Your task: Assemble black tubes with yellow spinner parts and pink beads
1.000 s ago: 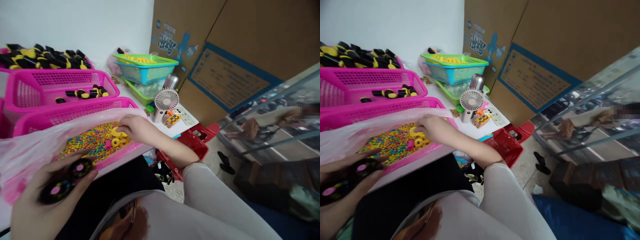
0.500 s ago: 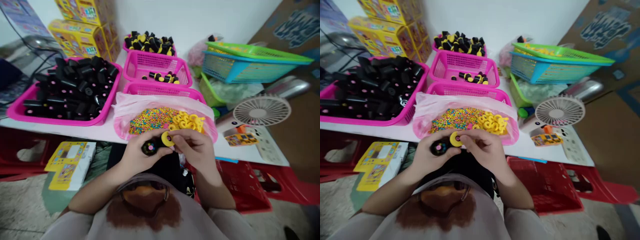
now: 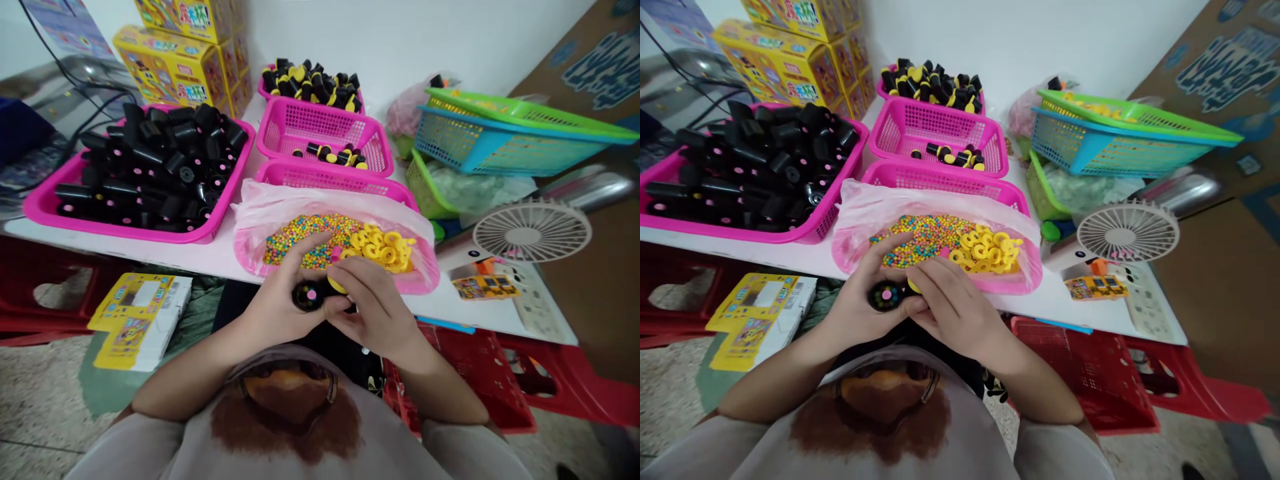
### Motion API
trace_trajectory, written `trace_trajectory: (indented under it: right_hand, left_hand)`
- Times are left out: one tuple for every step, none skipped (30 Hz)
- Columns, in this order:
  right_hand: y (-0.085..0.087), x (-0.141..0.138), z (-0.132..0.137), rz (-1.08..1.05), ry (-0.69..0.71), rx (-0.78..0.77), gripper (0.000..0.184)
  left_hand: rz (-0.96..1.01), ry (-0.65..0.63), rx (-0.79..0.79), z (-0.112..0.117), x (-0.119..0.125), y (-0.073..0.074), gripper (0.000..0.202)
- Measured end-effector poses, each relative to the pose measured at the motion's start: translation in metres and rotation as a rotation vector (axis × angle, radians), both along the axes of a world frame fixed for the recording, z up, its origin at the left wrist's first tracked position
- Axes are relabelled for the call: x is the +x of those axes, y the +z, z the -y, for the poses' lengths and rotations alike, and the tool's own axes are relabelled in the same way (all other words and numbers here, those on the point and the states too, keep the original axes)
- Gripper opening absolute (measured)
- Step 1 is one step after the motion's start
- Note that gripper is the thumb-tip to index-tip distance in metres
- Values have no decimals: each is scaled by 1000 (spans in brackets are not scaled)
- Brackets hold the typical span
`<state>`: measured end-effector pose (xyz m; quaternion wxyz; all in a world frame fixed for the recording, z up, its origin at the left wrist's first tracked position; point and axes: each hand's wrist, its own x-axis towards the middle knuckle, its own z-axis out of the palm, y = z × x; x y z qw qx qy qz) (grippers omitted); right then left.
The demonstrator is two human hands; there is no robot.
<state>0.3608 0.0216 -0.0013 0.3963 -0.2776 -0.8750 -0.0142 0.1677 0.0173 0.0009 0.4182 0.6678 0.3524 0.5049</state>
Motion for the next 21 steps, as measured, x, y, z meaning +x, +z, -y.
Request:
trace_trajectory:
  right_hand:
    - [0,1,-1,14,19,10,64]
    - [1,3,-2,28,37,23,64]
    - [2,5,-2,46,54,34,64]
    - [4,7,-2,67,66,44,64]
    - [6,9,-2,89,75,53,64]
    - [9,11,-1,108,78,60,65]
    - [11,12,0,122,82,70,66]
    - [14,14,1,128,86,80,66]
    - [16,15,2,131,88,86,67]
    - [17,16,3,132,87,89,68]
    - [18,17,3,135,83,88,68]
    - [18,18,4,139,78,85,68]
    - [17,19,4,143,74,84,67]
    - [17,20,4,144,68,83,66]
    - [16,21,4,136,66,87,64]
    - [15,21,3,120,61,88,62]
    - [14,20,3,100,55,85,60]
    - [13,19,2,82,46,76,59]
    - [12,18,2,70,35,65,58]
    - [12,16,2,62,23,56,58]
    - [11,14,3,60,12,54,58]
  left_hand:
    - [0,-23,-11,0,0,1,79]
    - [5,-41,-23,1,0,2,82]
    - [14,-56,-34,2,0,3,83]
    - [27,-65,-43,3,1,4,84]
    - [42,-69,-47,3,1,4,84]
    - [50,-78,-49,4,1,5,83]
    - [47,-97,-49,4,2,5,84]
    - [36,-119,-50,5,2,5,85]
    - [24,-143,-49,4,3,5,86]
    - [13,-164,-48,4,3,4,86]
    - [10,-181,-45,4,4,4,86]
    - [12,-193,-45,4,4,5,86]
    - [18,-200,-43,4,4,5,85]
    - [22,-199,-42,3,5,5,84]
    - [25,-191,-42,3,6,6,83]
    - [25,-176,-44,3,6,6,82]
    - [25,-161,-45,2,7,7,82]
    - [24,-149,-44,1,8,7,83]
    - [24,-142,-36,1,8,7,83]
    - [25,-142,-21,0,9,6,83]
    - [24,-150,-2,0,9,6,84]
